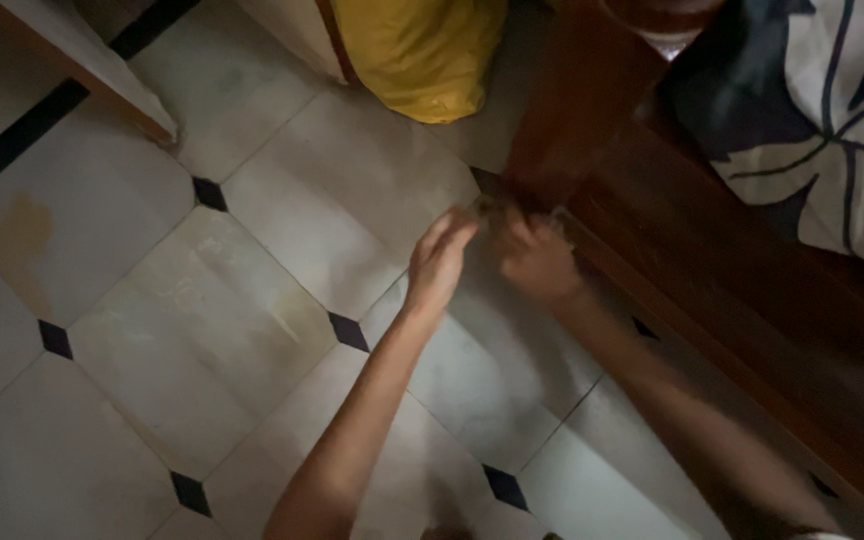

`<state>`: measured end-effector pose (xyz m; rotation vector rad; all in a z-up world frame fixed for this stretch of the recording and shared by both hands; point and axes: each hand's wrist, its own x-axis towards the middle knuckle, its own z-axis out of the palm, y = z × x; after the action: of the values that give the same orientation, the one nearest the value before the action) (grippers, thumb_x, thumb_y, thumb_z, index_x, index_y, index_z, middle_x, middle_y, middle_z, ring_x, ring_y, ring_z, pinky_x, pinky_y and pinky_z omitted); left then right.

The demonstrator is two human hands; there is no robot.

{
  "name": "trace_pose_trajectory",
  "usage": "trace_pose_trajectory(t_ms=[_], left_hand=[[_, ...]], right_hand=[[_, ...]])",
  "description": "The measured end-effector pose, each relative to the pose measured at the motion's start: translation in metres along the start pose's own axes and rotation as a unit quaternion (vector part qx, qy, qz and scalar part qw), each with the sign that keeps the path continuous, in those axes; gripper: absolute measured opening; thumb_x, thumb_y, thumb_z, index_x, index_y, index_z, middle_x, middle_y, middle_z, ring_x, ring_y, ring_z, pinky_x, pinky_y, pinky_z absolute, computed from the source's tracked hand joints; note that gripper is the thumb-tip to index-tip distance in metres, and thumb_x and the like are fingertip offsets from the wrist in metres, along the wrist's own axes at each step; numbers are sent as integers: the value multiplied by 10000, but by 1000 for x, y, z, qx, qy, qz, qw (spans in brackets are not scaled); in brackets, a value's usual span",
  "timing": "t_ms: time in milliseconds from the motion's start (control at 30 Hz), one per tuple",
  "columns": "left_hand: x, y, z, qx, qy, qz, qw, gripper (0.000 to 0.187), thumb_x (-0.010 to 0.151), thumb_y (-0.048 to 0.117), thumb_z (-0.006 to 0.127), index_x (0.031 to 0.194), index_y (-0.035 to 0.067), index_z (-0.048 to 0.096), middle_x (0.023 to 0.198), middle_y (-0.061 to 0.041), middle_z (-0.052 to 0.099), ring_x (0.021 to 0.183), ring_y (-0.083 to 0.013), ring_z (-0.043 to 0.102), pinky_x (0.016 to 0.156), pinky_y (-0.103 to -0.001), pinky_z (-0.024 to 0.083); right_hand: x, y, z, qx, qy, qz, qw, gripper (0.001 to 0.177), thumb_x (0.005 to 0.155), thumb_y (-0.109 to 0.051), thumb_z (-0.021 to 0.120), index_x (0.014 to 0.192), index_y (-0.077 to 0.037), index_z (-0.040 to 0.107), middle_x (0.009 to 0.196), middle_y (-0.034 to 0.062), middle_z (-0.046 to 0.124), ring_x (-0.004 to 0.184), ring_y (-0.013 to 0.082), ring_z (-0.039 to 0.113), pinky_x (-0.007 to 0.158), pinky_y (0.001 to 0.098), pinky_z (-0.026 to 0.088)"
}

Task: The person wipes the wooden frame of a bed with a cloth. They clean the legs, side rails, and headboard of the bed frame in a bedroom.

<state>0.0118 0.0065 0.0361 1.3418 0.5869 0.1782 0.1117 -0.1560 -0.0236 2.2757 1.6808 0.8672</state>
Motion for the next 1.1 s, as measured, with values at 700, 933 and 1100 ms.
trace_pose_trajectory(t_ms=[700,933,1100], left_hand=[[-68,140,35,74,-31,246,966,515,1071,306,521,1498,20,497,1502,-176,574,1410,-310,578,1166,-353,449],[-82,142,38,177,-61,321,928,396,1067,274,565,1378,42,645,1377,-160,693,1301,-292,681,1089,-338,538],[-88,148,47,130,-97,343,925,416,1093,272,557,1436,43,613,1470,-157,647,1406,-303,627,1178,-362,508]], right_hand=[[76,87,-147,-115,148,86,979,427,1091,-193,553,1464,-104,741,1544,60,591,1534,285,432,1228,448,343],[-8,75,-174,-177,192,272,926,356,996,-331,706,1213,-80,838,1250,31,712,1262,297,526,1001,445,317],[-15,71,-212,-192,129,295,927,353,1063,-337,680,1271,-83,812,1285,49,705,1236,284,527,1038,443,299]])
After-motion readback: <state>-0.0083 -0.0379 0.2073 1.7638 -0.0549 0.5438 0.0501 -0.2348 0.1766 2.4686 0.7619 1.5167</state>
